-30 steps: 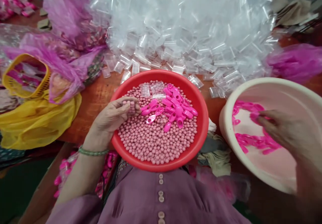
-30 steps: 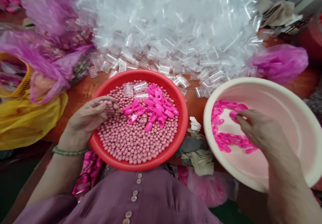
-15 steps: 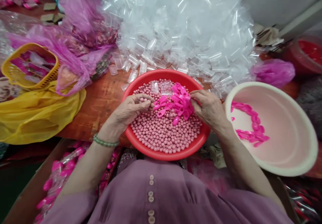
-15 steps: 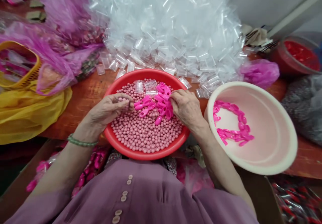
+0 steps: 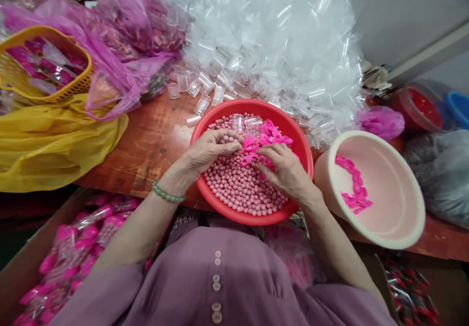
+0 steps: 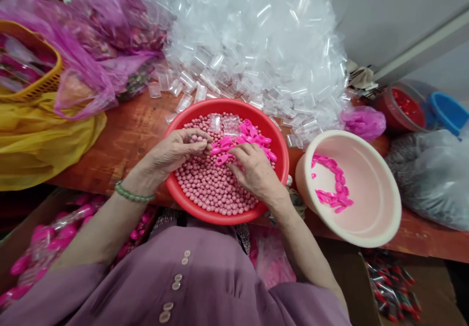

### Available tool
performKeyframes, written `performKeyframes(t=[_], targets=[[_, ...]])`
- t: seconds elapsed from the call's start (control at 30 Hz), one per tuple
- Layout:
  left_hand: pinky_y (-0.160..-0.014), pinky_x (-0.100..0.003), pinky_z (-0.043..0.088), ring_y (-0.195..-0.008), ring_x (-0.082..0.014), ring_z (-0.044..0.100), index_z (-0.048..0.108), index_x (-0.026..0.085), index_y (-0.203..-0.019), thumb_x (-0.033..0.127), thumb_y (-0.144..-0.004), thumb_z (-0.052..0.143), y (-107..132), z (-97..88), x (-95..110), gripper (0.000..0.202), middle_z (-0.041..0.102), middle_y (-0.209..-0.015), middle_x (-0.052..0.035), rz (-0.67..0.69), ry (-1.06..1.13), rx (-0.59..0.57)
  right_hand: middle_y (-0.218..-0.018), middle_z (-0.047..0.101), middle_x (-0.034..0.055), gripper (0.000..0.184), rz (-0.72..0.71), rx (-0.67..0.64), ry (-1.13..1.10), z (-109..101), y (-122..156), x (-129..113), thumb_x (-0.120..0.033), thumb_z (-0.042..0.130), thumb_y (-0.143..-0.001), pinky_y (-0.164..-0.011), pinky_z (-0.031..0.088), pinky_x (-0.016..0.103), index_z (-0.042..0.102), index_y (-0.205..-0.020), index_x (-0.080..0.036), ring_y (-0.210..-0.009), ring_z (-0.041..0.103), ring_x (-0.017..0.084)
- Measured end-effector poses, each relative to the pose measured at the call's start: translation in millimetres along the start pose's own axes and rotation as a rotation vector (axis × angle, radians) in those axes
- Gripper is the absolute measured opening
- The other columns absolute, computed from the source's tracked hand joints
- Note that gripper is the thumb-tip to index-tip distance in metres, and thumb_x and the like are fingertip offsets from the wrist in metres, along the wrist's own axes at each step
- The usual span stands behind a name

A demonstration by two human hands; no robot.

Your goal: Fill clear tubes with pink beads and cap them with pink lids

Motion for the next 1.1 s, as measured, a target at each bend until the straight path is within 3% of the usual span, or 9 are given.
performKeyframes(t=[0.13, 0.27, 0.37, 0.43, 0.53, 0.63, 0.7, 0.9, 1.1], targets=[[-0.068, -0.022, 0.047, -0.067, -0.0087, 0.06, 0.068, 0.012, -0.087, 0.028, -0.063, 0.083, -1, -0.5, -1, 0.032, 0.066, -0.071, 0.0007, 0.021, -0.001, -0.008, -0.11, 0.06, 0.0157, 0.044, -0.053, -0.237, 0.249, 32, -13, -18, -0.004, 0.051, -0.083, -0.084, 0.044, 0.045, 0.063, -0.121, -0.019, -0.098, 0.052, 0.03], [-0.064, -0.021, 0.045, -0.064, -0.0074, 0.058, 0.069, 0.012, -0.087, 0.028, -0.065, 0.082, -1, 0.2, -2, 0.03, 0.066, -0.071, 0.001, 0.041, 0.008, -0.018, -0.105, 0.059, 0.0153, 0.041, -0.101, -0.336, 0.305, 48, -26, -22, -0.006, 0.044, -0.088, -0.081, 0.042, 0.045, 0.064, -0.122, -0.02, -0.097, 0.051, 0.029], [-0.064, -0.02, 0.045, -0.064, -0.0071, 0.058, 0.068, 0.012, -0.085, 0.026, -0.064, 0.082, -1, 1.2, 0, 0.029, 0.066, -0.071, 0.0008, 0.058, 0.034, -0.026, -0.106, 0.062, 0.0146, 0.034, -0.127, -0.243, 0.24, 36, -32, -22, -0.008, 0.048, -0.089, -0.082, 0.043, 0.044, 0.066, -0.116, -0.017, -0.098, 0.052, 0.029], [-0.067, -0.021, 0.047, -0.067, -0.0082, 0.061, 0.068, 0.012, -0.087, 0.025, -0.064, 0.082, -1, 1.5, -1, 0.03, 0.067, -0.074, -0.0001, 0.044, 0.051, -0.028, -0.103, 0.066, 0.0121, 0.024, -0.104, -0.086, 0.084, 16, -35, -19, -0.012, 0.054, -0.089, -0.085, 0.045, 0.043, 0.068, -0.107, -0.017, -0.097, 0.055, 0.027], [-0.071, -0.024, 0.05, -0.072, -0.0107, 0.066, 0.066, 0.012, -0.089, 0.024, -0.062, 0.084, 1, 2.4, -4, 0.034, 0.068, -0.079, -0.0013, -0.001, 0.084, -0.032, -0.092, 0.069, 0.0046, 0.016, 0.07, 0.191, -0.304, -14, -34, 1, -0.025, 0.067, -0.086, -0.081, 0.048, 0.036, 0.068, -0.101, -0.021, -0.085, 0.06, 0.02], [-0.073, -0.025, 0.051, -0.074, -0.0112, 0.066, 0.066, 0.011, -0.087, 0.024, -0.06, 0.086, 2, 5.6, -4, 0.036, 0.068, -0.081, -0.0017, -0.02, 0.102, -0.053, -0.076, 0.065, -0.0027, 0.032, 0.269, 0.321, -0.702, -14, -31, 22, -0.031, 0.074, -0.079, -0.065, 0.048, 0.029, 0.066, -0.109, -0.024, -0.067, 0.058, 0.014], [-0.074, -0.024, 0.049, -0.075, -0.0101, 0.065, 0.067, 0.011, -0.088, 0.025, -0.061, 0.086, 4, 9.7, -4, 0.036, 0.068, -0.081, -0.0022, -0.022, 0.098, -0.088, -0.072, 0.063, -0.0046, 0.037, 0.303, 0.334, -0.861, -6, -32, 23, -0.031, 0.076, -0.077, -0.06, 0.048, 0.027, 0.065, -0.112, -0.025, -0.063, 0.058, 0.012], [-0.067, -0.021, 0.042, -0.066, -0.0061, 0.054, 0.069, 0.01, -0.088, 0.031, -0.061, 0.087, 5, 22.1, -3, 0.039, 0.062, -0.072, 0.001, -0.008, 0.099, -0.223, -0.09, 0.075, 0.0021, 0.023, 0.208, 0.351, -0.716, -6, -40, 7, -0.028, 0.074, -0.079, -0.076, 0.055, 0.033, 0.074, -0.101, -0.024, -0.079, 0.068, 0.017], [-0.064, -0.023, 0.038, -0.066, -0.0071, 0.048, 0.067, 0.011, -0.084, 0.034, -0.065, 0.084, 9, 32.1, -2, 0.035, 0.057, -0.074, 0.0009, -0.005, 0.113, -0.343, -0.088, 0.078, 0.0024, 0.016, 0.132, 0.362, -0.62, -10, -43, -8, -0.024, 0.071, -0.082, -0.075, 0.057, 0.032, 0.077, -0.097, -0.024, -0.078, 0.071, 0.017]])
Point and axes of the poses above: each hand's wrist, its own y-axis away from the middle knuckle, its own z-axis out of the palm, x = y × z, the point moved 9 cm from there along -y, towards the middle knuckle
